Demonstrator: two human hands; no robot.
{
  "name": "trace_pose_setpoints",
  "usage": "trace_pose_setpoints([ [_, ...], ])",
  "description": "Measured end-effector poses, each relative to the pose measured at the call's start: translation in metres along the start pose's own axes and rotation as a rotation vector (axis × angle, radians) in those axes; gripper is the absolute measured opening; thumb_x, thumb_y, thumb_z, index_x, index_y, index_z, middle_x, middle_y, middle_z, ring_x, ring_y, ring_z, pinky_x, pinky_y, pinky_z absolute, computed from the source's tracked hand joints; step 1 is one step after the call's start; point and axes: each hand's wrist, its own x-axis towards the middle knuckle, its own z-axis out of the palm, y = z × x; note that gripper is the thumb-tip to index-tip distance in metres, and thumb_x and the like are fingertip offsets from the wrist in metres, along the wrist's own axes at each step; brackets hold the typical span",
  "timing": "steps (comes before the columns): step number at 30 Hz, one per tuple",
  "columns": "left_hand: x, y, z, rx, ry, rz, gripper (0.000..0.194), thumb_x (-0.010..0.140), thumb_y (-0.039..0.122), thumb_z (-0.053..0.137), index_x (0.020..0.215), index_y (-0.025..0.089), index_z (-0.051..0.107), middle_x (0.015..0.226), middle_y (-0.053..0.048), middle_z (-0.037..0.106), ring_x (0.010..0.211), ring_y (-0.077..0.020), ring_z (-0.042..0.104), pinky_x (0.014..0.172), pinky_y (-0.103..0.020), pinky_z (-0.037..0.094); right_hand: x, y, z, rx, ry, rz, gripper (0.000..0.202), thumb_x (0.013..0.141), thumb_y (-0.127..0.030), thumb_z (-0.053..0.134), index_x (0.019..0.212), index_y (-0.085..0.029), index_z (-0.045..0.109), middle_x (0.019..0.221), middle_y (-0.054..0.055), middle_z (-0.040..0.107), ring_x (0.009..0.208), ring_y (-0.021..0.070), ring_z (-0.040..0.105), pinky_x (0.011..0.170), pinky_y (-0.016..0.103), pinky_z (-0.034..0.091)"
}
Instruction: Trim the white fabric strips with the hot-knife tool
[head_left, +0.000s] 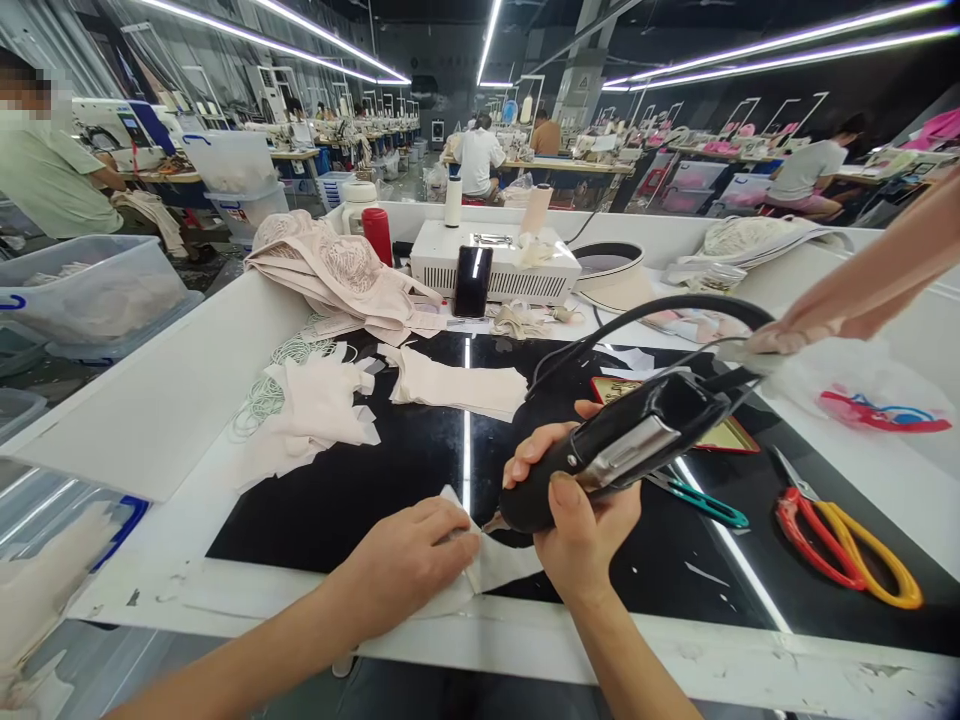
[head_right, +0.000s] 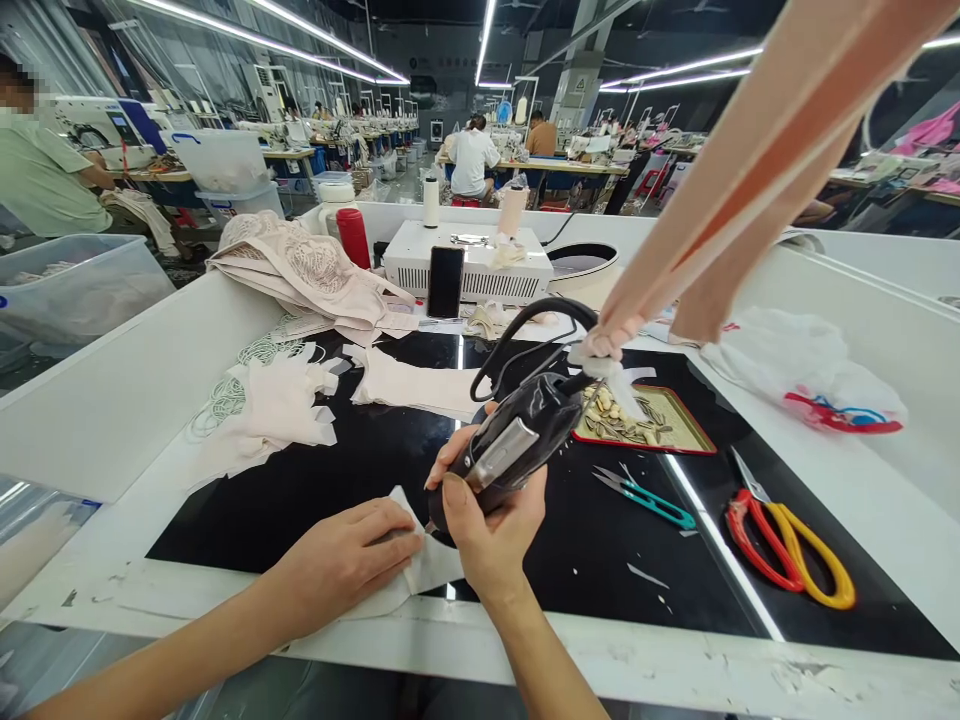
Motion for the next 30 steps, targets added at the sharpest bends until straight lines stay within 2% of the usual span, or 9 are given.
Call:
trace_pose_setpoints([
  [7,-0.003,0.002,0.0,0.004,0.002,-0.006,0.016,0.101,0.011,0.055,0.111,0.017,0.066,0.108,-0.007,0.067,0.1,-0.0194,0.067,0.085,-0.031,0.064,-0.002,0.002,0.0,-0.052,-0.006,0.02,0.04,0.091,-0.029,0.074,0.126,-0.028,0.055,0.085,-0.003,0.066,0.062,0.013,0.064,0.057,0.031,0.058],
  [12,-0.003,0.001,-0.001,0.004,0.014,0.008,0.016,0.1,0.01,0.055,0.111,0.017,0.065,0.109,-0.007,0.066,0.103,-0.0205,0.067,0.087,-0.032,0.064,-0.002,-0.009,-0.005,-0.038,0.012,0.008,0.044,0.09,-0.03,0.075,0.129,-0.028,0.056,0.085,-0.003,0.066,0.063,0.0138,0.064,0.055,0.03,0.057],
  [19,-0.004,0.001,-0.002,-0.001,-0.014,-0.001,0.018,0.1,0.008,0.054,0.113,0.016,0.064,0.112,-0.009,0.065,0.103,-0.0224,0.066,0.082,-0.033,0.064,-0.006,-0.022,-0.019,-0.075,0.018,-0.013,0.044,0.088,-0.033,0.077,0.127,-0.029,0.058,0.083,-0.002,0.066,0.063,0.0141,0.063,0.054,0.03,0.057],
  [22,-0.003,0.002,-0.003,0.007,-0.019,0.003,0.018,0.101,0.007,0.054,0.112,0.016,0.064,0.111,-0.007,0.066,0.103,-0.022,0.064,0.093,-0.039,0.063,-0.008,-0.025,-0.025,-0.102,0.032,-0.02,0.045,0.087,-0.034,0.078,0.127,-0.029,0.057,0.082,-0.003,0.065,0.062,0.0144,0.063,0.053,0.03,0.057],
  [24,-0.001,0.005,-0.004,0.019,-0.017,0.004,0.019,0.101,0.005,0.052,0.111,0.015,0.064,0.11,-0.006,0.066,0.102,-0.0206,0.064,0.108,-0.047,0.057,-0.009,-0.027,-0.027,-0.107,0.037,-0.019,0.046,0.086,-0.035,0.078,0.127,-0.028,0.057,0.082,-0.002,0.064,0.062,0.0146,0.063,0.054,0.031,0.057],
  [26,0.003,0.009,-0.004,0.027,0.001,0.003,0.02,0.101,0.004,0.05,0.111,0.014,0.064,0.109,-0.006,0.066,0.103,-0.0196,0.064,0.116,-0.049,0.051,-0.009,-0.029,-0.029,-0.109,0.048,-0.014,0.046,0.086,-0.036,0.079,0.126,-0.028,0.058,0.082,-0.002,0.065,0.062,0.0147,0.063,0.054,0.031,0.057],
  [30,0.013,0.024,-0.001,0.026,0.057,-0.013,0.017,0.104,0.008,0.049,0.113,0.012,0.062,0.107,-0.008,0.066,0.103,-0.0202,0.065,0.097,-0.036,0.061,-0.008,-0.031,-0.033,-0.106,0.064,-0.037,0.045,0.086,-0.032,0.079,0.126,-0.028,0.058,0.082,-0.002,0.065,0.063,0.0145,0.063,0.054,0.03,0.057],
])
